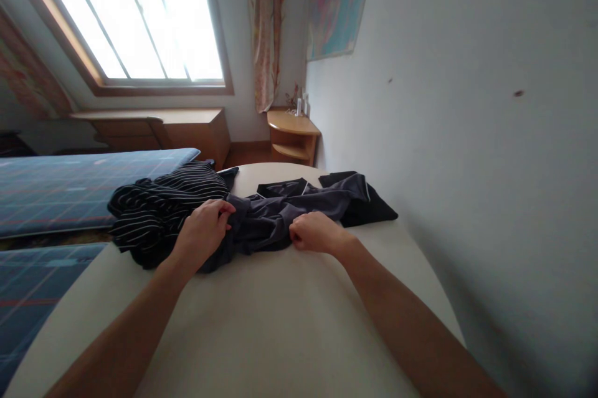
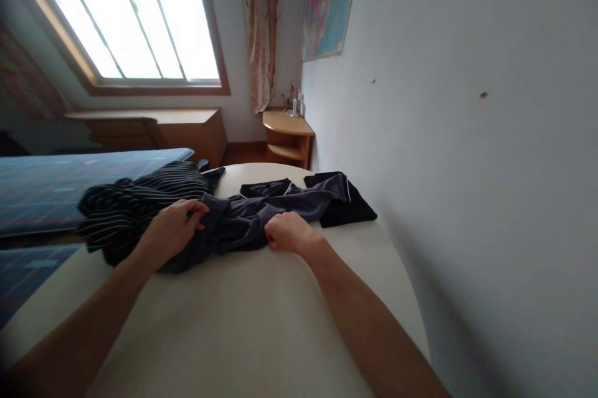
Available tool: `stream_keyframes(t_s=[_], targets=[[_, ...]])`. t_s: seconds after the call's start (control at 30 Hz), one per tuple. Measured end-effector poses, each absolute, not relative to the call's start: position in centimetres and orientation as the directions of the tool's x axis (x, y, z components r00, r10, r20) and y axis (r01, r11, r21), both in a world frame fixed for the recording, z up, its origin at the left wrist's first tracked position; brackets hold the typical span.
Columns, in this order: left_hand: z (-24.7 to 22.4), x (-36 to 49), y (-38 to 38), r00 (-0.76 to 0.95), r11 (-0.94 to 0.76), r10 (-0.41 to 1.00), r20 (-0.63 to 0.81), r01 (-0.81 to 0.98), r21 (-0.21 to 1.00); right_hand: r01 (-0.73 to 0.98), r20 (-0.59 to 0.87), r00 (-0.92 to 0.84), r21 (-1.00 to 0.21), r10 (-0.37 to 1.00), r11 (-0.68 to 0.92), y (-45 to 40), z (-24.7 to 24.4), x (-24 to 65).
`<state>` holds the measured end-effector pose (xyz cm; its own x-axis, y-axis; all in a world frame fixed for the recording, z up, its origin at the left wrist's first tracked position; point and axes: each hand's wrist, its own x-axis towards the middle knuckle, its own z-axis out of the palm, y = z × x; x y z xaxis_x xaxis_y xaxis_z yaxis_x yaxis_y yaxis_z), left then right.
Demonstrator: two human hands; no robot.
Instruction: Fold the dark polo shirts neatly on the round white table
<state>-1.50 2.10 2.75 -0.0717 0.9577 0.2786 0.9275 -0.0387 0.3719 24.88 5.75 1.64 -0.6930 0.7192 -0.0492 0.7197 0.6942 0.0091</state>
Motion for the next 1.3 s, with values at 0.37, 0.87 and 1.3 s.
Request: stream_keyframes(t_s=[0.37,0.87,1.3], targets=[[4.8,-3.3,2.1,-0.267,0.056,0.853,0.448,0.901,0.43,0.944,0.254,-0.276,-0.109,0.927,0.311,6.6,8.2,32.1],[1.0,-3.3,3.2,0.005,-0.084,0.959,0.284,0.96,0.267,0.918,0.114,-0.163,-0.347,0.98,0.193,9.5,3.3,34.2],[2.5,-2.1,1.4,-0.063,0.064,0.998,-0.013,0.991,0.116,0.898,0.195,-0.163,-0.376,0.967,0.227,10.2,1.7,33.6]])
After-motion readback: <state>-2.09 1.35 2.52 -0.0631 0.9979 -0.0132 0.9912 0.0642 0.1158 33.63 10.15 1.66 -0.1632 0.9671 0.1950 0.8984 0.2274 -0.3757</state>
